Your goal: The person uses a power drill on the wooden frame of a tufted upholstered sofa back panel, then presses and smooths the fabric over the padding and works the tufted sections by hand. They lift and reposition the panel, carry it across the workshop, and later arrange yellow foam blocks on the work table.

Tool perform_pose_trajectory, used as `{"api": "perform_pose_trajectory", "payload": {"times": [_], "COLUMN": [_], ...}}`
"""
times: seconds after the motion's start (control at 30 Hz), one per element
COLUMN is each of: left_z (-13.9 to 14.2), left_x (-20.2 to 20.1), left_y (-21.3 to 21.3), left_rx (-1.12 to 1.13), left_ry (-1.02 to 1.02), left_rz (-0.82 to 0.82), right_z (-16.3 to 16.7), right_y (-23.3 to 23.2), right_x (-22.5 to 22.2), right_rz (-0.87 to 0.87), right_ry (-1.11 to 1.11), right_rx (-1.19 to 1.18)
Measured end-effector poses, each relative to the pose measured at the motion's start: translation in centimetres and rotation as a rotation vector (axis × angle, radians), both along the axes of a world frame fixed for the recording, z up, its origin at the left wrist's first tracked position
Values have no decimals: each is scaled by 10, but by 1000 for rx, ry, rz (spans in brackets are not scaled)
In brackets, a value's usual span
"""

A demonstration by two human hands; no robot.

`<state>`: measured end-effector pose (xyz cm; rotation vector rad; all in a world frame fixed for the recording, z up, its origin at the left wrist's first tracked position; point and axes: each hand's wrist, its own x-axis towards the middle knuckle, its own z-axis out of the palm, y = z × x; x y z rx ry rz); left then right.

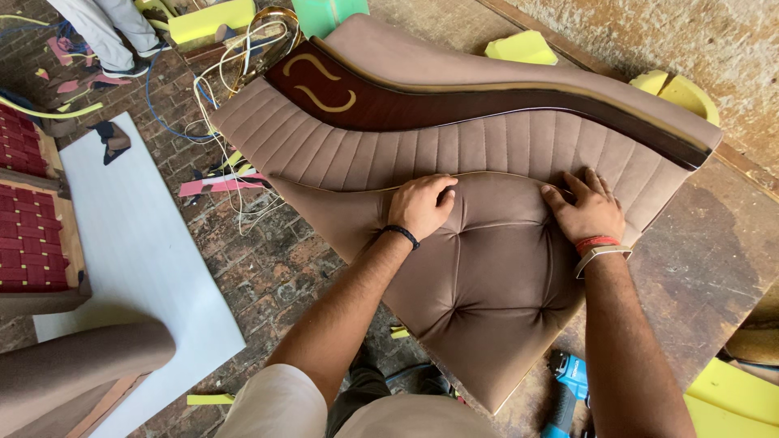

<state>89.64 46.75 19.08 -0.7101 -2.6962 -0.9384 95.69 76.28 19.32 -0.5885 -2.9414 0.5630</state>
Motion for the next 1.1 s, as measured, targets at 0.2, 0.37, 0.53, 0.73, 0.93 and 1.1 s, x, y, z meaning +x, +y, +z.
{"api": "perform_pose_trajectory", "payload": {"times": [0.2, 0.37, 0.53, 0.73, 0.93, 1.1], "left_z": [0, 2, 2, 1, 1, -1], "left_x": [3, 4, 6, 5, 5, 4], "left_y": [-1, -1, -1, 1, 0, 0], "left_rx": [36, 41, 83, 51, 58, 44], "left_ry": [23, 15, 64, 22, 50, 30], "left_rz": [10, 10, -5, 8, 4, 6], "right_z": [-5, -5, -1, 2, 5, 6], "right_y": [3, 3, -6, -11, -12, -13], "right_x": [-1, 1, 9, 10, 13, 16], "right_rz": [14, 37, -7, -24, -2, -11], "right_ry": [27, 75, 58, 32, 77, 72], "right_rx": [12, 21, 22, 102, 89, 66]}}
